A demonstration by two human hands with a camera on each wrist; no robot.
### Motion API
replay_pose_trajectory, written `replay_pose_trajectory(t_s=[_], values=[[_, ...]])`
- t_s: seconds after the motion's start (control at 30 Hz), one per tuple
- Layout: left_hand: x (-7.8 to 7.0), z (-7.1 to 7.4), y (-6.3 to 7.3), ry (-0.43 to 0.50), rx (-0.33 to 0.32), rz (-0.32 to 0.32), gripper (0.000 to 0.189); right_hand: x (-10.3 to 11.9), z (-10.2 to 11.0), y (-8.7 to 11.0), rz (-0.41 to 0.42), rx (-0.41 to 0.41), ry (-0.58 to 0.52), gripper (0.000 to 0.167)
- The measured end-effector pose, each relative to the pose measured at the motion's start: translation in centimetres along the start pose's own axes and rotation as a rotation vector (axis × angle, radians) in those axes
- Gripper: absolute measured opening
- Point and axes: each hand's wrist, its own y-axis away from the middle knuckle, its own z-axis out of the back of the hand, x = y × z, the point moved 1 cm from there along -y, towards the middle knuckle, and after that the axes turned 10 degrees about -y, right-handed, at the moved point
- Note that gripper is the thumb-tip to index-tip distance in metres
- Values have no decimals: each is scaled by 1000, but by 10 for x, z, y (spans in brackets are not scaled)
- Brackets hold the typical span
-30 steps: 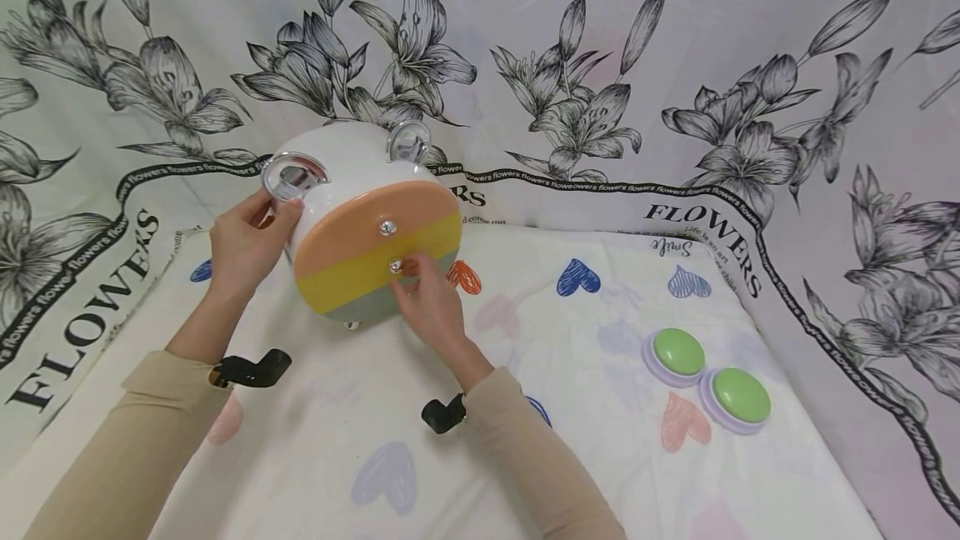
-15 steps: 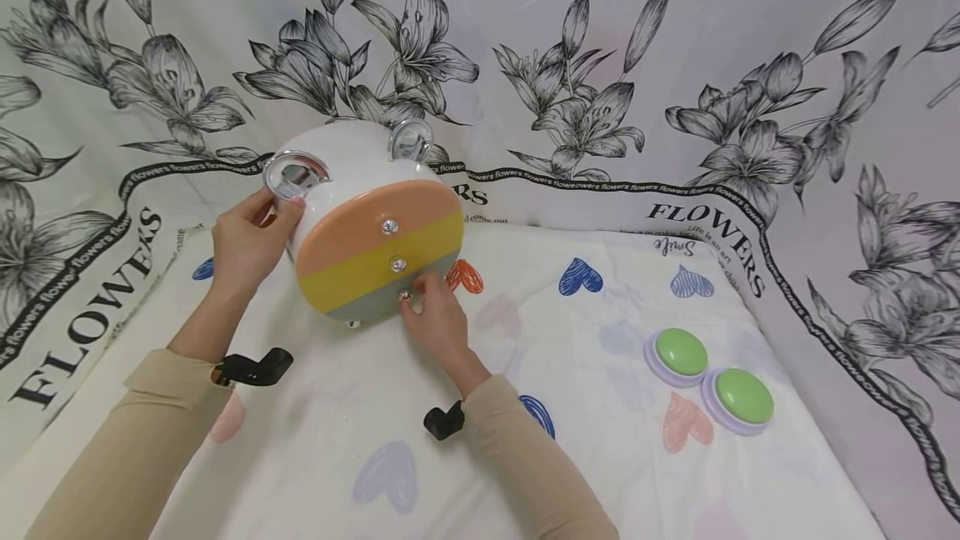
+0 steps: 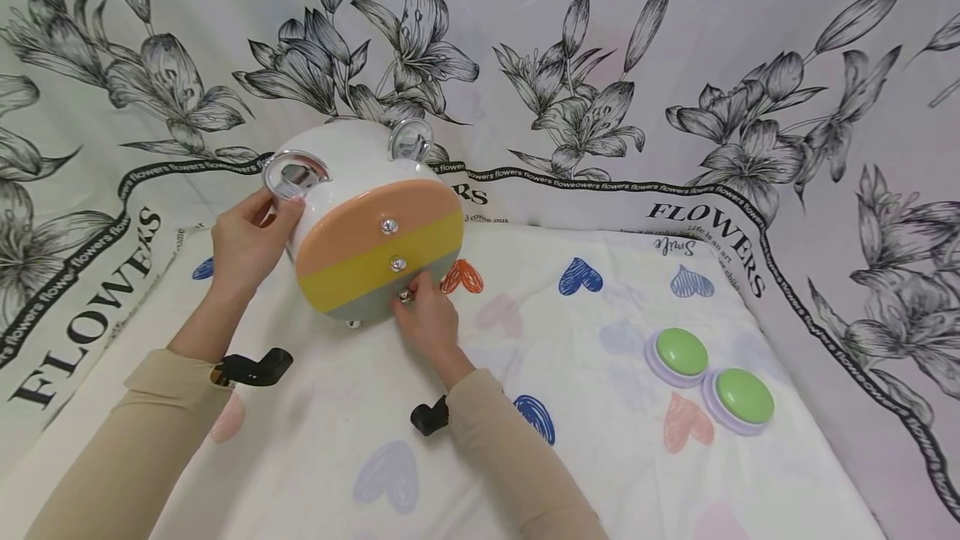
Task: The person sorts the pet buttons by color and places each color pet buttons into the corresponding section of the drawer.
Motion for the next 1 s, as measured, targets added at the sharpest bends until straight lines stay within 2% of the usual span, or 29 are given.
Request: replay_pose_trajectory(t_s=[0.23, 0.67, 1.0], values=[[0, 2, 0, 6, -3, -1, 55, 2, -5, -1, -6, -54, 18, 24], [0, 0, 0, 6, 14, 13, 58, -1, 0, -1, -12, -23, 37, 23], [-1, 1, 0, 12, 23, 35, 59, -2, 4, 6, -13, -14, -16, 22]])
